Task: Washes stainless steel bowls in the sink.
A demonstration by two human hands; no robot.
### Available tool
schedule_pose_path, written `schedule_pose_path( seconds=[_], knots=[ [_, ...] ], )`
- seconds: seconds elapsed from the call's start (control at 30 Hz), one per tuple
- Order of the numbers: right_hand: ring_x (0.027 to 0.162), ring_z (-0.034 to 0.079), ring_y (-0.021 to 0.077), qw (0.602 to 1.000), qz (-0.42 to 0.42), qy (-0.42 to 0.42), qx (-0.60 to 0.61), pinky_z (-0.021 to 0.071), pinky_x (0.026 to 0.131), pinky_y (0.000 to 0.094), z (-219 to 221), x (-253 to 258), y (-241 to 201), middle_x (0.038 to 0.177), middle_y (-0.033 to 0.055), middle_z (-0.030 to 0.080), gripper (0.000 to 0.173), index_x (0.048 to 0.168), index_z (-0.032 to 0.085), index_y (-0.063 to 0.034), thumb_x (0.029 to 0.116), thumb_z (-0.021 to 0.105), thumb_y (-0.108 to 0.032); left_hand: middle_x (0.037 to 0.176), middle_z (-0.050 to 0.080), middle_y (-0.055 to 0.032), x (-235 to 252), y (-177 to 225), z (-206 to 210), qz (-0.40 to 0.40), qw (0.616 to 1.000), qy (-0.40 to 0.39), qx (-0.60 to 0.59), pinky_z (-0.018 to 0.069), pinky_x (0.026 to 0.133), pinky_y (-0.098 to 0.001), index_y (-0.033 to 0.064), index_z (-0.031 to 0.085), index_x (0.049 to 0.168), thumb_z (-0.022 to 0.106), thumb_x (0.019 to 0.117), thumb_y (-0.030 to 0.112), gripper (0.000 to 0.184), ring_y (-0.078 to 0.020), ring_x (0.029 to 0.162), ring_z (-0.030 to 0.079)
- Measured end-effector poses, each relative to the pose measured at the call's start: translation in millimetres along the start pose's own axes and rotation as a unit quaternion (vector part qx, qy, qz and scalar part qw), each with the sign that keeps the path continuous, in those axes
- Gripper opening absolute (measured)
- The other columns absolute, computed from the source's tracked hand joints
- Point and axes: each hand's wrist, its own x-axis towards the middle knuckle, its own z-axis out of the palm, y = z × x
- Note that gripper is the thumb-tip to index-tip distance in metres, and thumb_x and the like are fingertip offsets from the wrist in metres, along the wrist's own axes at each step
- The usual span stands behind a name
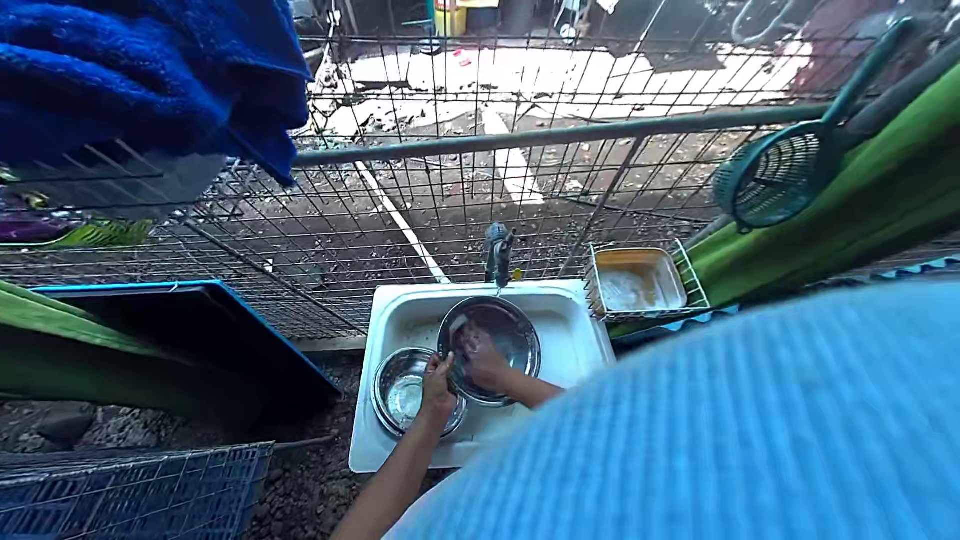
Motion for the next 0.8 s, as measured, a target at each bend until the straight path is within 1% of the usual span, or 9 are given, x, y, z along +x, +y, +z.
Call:
schedule_pose_path(
  seconds=[0.1,0.17,0.23,0.37,0.47,0.53,0.6,0.7,0.8],
  knots=[
    [0.149,0.04,0.035,0.985,-0.053,-0.075,0.147,0.0276,0.126,0.0498,-5.6,-19.1,-27.0,0.157,0.0248,0.044,0.047,0.149,0.047,0.0054,0.1068,0.046,-0.015,0.086,0.063,-0.0025,19.7,8.2,-2.7,0.02,1.0,0.002,0.007,0.0561,0.07,-0.0308,0.0074,0.053,0.106,0.053,0.1034,0.006,0.003,-0.0102,0.075,0.063],
    [0.142,0.05,0.0346,0.982,-0.089,-0.163,0.021,0.0362,0.119,0.0552,-33.6,-33.5,-9.0,0.149,0.0179,0.057,0.038,0.14,0.062,-0.0023,0.1042,0.052,-0.012,0.088,0.063,-0.0036,18.6,23.9,-16.3,0.025,0.999,0.007,0.022,0.0566,0.072,-0.0321,0.0064,0.053,0.106,0.053,0.1037,0.006,0.003,-0.0109,0.077,0.063],
    [0.139,0.051,0.0376,0.987,-0.084,-0.091,-0.103,0.0358,0.119,0.0578,-44.2,-34.3,29.7,0.143,0.0184,0.061,0.032,0.129,0.069,-0.0026,0.0995,0.059,-0.01,0.08,0.064,-0.0014,9.7,23.8,-16.3,0.028,0.999,-0.005,0.03,0.0578,0.067,-0.0299,0.0086,0.052,0.095,0.054,0.1026,0.004,0.009,-0.0095,0.071,0.064],
    [0.155,0.029,0.0321,1.0,0.016,-0.001,-0.025,0.0186,0.129,0.0499,-28.3,-11.2,17.5,0.163,0.0161,0.04,0.048,0.15,0.051,-0.0024,0.1104,0.038,-0.025,0.083,0.066,-0.0036,-1.0,-8.1,12.9,-0.006,0.998,-0.053,-0.012,0.058,0.07,-0.0325,0.0068,0.053,0.1,0.053,0.1025,0.001,0.006,-0.0123,0.074,0.066],
    [0.154,0.032,0.0343,0.987,-0.077,-0.076,0.123,0.0217,0.128,0.0492,-19.5,-28.9,-16.6,0.163,0.0232,0.036,0.068,0.155,0.04,0.0038,0.1042,0.056,-0.038,0.079,0.061,-0.0016,21.8,6.5,13.6,-0.005,0.999,-0.025,0.027,0.0555,0.065,-0.0306,0.008,0.051,0.097,0.053,0.1034,0.005,0.008,-0.0102,0.068,0.061],
    [0.151,0.035,0.0387,0.965,-0.107,-0.238,0.022,0.027,0.122,0.0582,-47.9,-43.9,-21.5,0.164,0.0187,0.036,0.071,0.156,0.04,-0.0006,0.0956,0.072,-0.018,0.084,0.06,-0.0042,32.9,33.6,-0.1,-0.03,0.998,-0.016,0.062,0.0545,0.068,-0.0343,0.0078,0.051,0.101,0.055,0.103,0.006,0.005,-0.0133,0.072,0.06],
    [0.139,0.048,0.045,0.949,-0.124,-0.278,-0.076,0.0385,0.111,0.0657,-60.1,-49.8,-7.5,0.155,0.0189,0.05,0.06,0.145,0.057,-0.0036,0.087,0.072,0.002,0.086,0.063,-0.0066,30.5,46.8,-4.6,-0.023,0.995,-0.005,0.096,0.0559,0.067,-0.0352,0.0074,0.052,0.102,0.058,0.1005,0.003,0.008,-0.0154,0.073,0.063],
    [0.131,0.055,0.0454,0.964,-0.048,-0.253,-0.073,0.0431,0.106,0.0645,-63.5,-37.4,-22.1,0.137,0.0258,0.061,0.037,0.131,0.065,0.0026,0.0948,0.064,-0.002,0.138,0.054,-0.0211,11.7,25.3,8.9,0.015,0.995,-0.012,0.102,0.053,0.092,-0.0482,0.0107,0.032,0.154,0.053,0.1034,0.01,0.055,-0.0294,0.114,0.061],
    [0.13,0.058,0.0406,0.991,0.072,-0.111,0.022,0.0449,0.11,0.0581,-44.3,-24.5,-66.4,0.137,0.0266,0.062,0.044,0.135,0.061,0.0048,0.0941,0.066,-0.011,0.163,0.028,-0.0236,0.6,-6.8,21.3,0.013,0.989,-0.027,0.143,0.0378,0.112,-0.0522,0.0146,0.005,0.165,0.039,0.1111,0.031,0.066,-0.0352,0.141,0.042]
  ],
)
